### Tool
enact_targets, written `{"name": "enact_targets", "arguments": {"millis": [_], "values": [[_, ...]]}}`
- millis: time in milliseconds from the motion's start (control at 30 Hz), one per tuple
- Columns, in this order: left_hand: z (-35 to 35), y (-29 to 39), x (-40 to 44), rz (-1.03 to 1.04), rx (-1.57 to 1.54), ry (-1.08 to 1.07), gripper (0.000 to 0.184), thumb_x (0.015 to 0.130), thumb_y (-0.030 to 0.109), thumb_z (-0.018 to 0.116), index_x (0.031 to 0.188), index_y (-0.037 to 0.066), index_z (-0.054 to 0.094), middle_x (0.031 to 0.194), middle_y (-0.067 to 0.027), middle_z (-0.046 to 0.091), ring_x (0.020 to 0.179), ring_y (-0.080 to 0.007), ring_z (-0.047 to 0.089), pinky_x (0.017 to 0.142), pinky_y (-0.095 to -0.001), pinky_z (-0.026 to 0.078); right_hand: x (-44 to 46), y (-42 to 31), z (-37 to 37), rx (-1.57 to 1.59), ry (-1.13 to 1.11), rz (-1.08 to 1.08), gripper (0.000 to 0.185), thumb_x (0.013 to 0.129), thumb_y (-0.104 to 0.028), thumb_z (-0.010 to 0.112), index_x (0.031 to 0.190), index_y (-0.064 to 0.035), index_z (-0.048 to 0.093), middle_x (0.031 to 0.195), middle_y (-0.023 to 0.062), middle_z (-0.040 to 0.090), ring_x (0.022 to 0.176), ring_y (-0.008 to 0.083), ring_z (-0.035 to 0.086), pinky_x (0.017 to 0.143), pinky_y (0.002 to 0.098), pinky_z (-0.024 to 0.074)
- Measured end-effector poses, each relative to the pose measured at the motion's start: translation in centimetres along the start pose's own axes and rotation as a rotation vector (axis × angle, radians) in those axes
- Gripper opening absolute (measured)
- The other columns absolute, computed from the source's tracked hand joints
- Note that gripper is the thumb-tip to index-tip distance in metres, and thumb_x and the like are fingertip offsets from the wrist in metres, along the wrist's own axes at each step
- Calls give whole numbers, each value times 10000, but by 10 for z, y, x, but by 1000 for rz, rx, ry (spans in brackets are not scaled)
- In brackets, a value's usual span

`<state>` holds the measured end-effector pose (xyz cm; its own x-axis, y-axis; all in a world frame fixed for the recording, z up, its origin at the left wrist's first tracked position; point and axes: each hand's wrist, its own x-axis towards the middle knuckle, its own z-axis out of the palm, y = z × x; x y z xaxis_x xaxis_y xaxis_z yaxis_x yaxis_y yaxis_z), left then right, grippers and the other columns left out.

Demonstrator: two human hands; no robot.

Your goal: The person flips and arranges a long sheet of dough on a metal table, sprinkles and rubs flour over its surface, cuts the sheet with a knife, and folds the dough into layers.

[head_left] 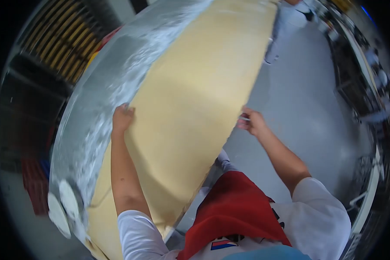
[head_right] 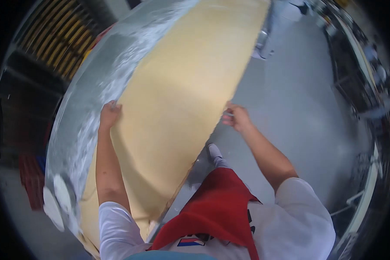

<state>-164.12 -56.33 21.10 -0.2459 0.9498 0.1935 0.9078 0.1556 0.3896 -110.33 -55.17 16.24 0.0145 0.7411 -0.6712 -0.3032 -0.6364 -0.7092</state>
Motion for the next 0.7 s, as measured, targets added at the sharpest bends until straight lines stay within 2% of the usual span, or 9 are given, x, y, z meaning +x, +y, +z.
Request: {"name": "enact_targets", "arguments": {"millis": [100,133,200,333,400,433,500,567,700], "values": [[49,31,55,7,183,19,456,860,350,622,1167,14,627,1186,-246,595,1094,-375,576,950,-441,451,8,-12,8,-27,17,-84,266,884,-240,655,1047,-44,577,820,41,587,642,159,592,552,303,542],[53,46,68,35,188,-1,456,860,350,622,1167,14,627,1186,-246,595,1094,-375,576,950,-441,451,1,-25,13,-1,38,-75,266,884,-240,655,1047,-44,577,820,41,587,642,159,592,552,303,542],[49,75,91,-175,223,-4,444,853,335,645,1132,-10,630,1087,-215,635,1002,-328,616,890,-425,479,-12,-44,22,71,-9,-53,211,880,-185,656,995,-25,578,747,24,581,559,136,562,522,271,504],[66,58,142,-200,-110,-126,388,823,313,699,1024,-15,644,950,-134,657,853,-251,624,779,-384,495,8,-36,21,-79,14,-265,199,880,-174,656,968,-13,579,772,31,595,612,129,577,533,250,474],[57,62,155,-425,-277,-422,375,779,298,757,956,-7,630,870,-67,641,741,-190,584,690,-337,477,7,-33,25,59,-42,-337,212,879,-158,654,1015,-20,568,862,42,614,679,135,585,578,271,471],[64,60,161,-429,-275,-420,375,779,298,757,956,-7,630,870,-67,641,741,-190,584,690,-337,477,3,-36,26,59,-47,-334,212,879,-158,654,1015,-20,568,862,42,614,679,135,585,578,271,471],[71,49,167,-283,-327,-417,406,752,322,786,913,-6,612,826,-53,626,710,-165,562,643,-327,464,-7,-48,36,419,-140,24,258,879,-153,653,1085,-38,547,986,60,620,786,161,623,662,317,516],[76,62,164,-304,-359,-186,399,741,319,793,892,-8,620,801,-60,631,710,-155,562,642,-327,466,-9,-57,40,425,-213,76,274,883,-149,647,1111,-49,534,1027,68,615,837,180,634,693,346,532],[54,107,169,-389,-177,-362,451,764,388,742,953,-10,647,840,-81,648,751,-186,585,689,-333,470,-5,-72,33,416,-264,90,283,895,-136,630,1145,-62,520,1076,81,619,947,228,653,757,400,565]]}}
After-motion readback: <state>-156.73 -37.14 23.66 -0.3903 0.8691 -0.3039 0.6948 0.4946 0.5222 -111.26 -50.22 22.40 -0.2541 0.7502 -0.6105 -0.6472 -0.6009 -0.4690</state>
